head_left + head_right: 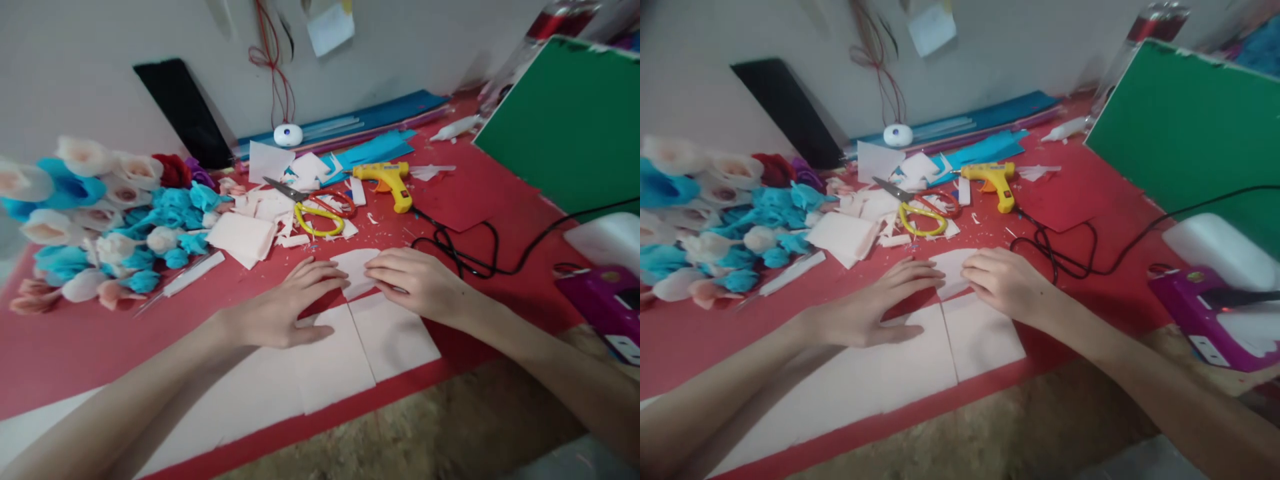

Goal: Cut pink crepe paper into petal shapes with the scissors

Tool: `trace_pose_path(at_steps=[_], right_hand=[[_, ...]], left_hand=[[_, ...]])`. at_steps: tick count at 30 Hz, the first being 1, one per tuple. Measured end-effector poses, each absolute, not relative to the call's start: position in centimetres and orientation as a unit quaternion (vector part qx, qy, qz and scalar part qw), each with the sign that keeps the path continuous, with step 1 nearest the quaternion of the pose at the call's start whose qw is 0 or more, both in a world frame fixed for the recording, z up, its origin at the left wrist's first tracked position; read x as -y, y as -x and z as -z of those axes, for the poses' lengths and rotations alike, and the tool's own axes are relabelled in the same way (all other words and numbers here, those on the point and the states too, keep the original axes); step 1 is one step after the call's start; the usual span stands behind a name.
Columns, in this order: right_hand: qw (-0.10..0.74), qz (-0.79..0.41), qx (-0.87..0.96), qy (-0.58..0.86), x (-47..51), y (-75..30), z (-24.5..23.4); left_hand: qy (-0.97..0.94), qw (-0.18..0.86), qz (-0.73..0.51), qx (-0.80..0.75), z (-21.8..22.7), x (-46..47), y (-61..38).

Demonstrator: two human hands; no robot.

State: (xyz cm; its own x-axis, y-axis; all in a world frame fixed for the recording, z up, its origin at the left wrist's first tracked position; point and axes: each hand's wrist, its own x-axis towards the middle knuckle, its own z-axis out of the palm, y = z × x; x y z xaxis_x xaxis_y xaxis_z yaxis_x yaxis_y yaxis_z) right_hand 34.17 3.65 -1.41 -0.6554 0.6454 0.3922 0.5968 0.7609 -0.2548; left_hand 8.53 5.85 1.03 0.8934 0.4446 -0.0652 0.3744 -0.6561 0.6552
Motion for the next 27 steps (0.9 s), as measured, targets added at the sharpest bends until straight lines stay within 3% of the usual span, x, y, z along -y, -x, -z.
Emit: trace_pose_path(at_steps=[4,11,18,21,27], right_hand=[[0.252,-0.054,0.898,0.357,-3.6,-33.9,1.7],[0.330,-0.128,0.845,0.401,-3.4,-33.5,1.7],[0.395,-0.231,0.744,0.486,-2.8,-33.2,0.4],[0.391,-0.301,0.700,0.516,-2.8,-33.1,-0.1],[0.357,-0.450,0.696,0.432,-3.6,-30.3,-1.2]], left_hand=[[-0.886,0.389,-0.120,-0.222,-1.5,-6.3,-8.4],[-0.955,0.221,-0.067,-0.186,-1.7,-6.5,-8.0],[-0.959,0.178,-0.052,-0.216,-3.5,-6.1,-8.5],[-0.956,0.115,-0.077,-0.257,-4.5,-5.5,-7.5],[-0.947,-0.021,-0.087,-0.308,-4.7,-3.0,-5.2]])
